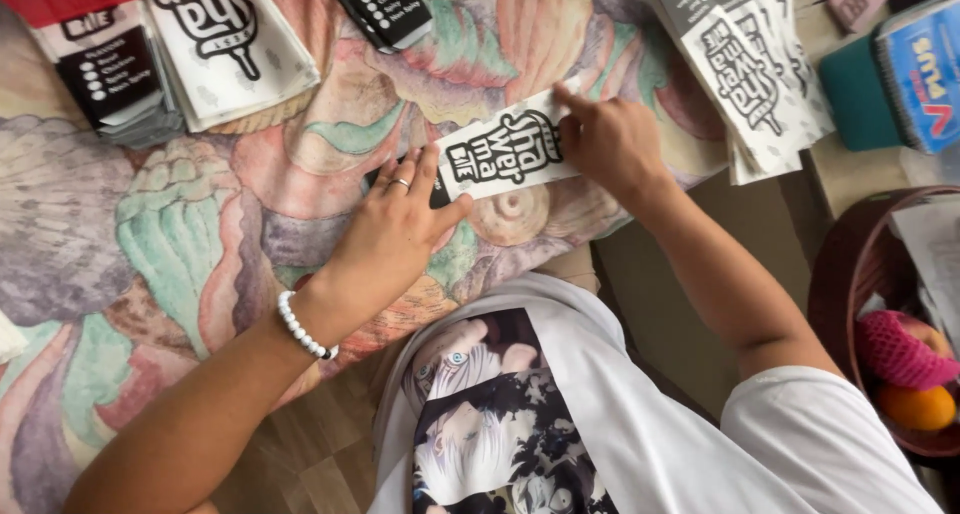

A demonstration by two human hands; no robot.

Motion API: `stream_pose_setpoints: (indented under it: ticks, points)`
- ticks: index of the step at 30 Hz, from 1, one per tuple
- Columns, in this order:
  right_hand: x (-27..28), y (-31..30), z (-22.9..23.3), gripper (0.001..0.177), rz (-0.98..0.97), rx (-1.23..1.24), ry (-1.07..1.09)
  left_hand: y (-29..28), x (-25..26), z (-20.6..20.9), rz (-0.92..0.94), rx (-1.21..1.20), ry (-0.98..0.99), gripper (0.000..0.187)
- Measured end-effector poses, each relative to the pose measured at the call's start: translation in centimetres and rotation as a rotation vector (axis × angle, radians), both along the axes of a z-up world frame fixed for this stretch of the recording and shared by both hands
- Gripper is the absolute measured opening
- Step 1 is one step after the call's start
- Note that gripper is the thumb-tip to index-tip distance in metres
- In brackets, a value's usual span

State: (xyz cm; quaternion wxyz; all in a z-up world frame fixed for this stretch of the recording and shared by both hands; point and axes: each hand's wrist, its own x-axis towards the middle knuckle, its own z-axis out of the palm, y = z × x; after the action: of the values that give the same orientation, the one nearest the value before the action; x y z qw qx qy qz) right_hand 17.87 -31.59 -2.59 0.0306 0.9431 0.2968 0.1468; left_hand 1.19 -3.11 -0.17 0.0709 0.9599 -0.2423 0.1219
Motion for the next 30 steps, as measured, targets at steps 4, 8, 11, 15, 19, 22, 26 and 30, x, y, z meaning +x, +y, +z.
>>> stream_pose_setpoints:
  ticks: [4, 8, 11, 15, 19, 22, 26, 30]
  points:
    - [0.1, -2.0, 0.2, 0.026, -0.081, -0.021, -0.073, -0.3, -0.8, 1.6, 0.02, 0.114, 0.028, 0.045]
    - [-4.2, -0.1, 3.5, 0.041, 0.243, 0.171, -0.148, -0.4, -0.8, 1.8, 0.027, 0.143, 0.053, 0.048]
    - [-7.0, 0.2, 2.6, 0.022, 0.57, 0.237, -0.077, -0.6, -0.9, 1.3, 0.033, 0.117, 0.098, 0.05]
    - [-8.3, -1.8, 2.0, 0.031, 0.581, 0.267, 0.006, -0.7, -1.6, 0.2, 0.193, 0.042, 0.107, 0.042]
    - [-6.7, -4.8, -0.4, 0.039, 0.499, 0.32, 0.01, 0.6, -1.9, -1.0, 0.268, 0.073, 0.048, 0.062]
    - [-7.1, -3.7, 1.2, 0.027, 0.488, 0.332, -0.014, 0.8, -0.6, -3.0, 0.267, 0.065, 0.034, 0.069]
    - [-7.1, -3.3, 1.4, 0.026, 0.459, 0.364, -0.018, -0.6, 0.8, 1.8, 0.385, -0.005, 0.096, 0.025]
    - [-7.5, -2.7, 1.7, 0.024, 0.431, 0.402, -0.012, -0.8, 3.3, -1.6, 0.522, 0.044, 0.053, 0.03]
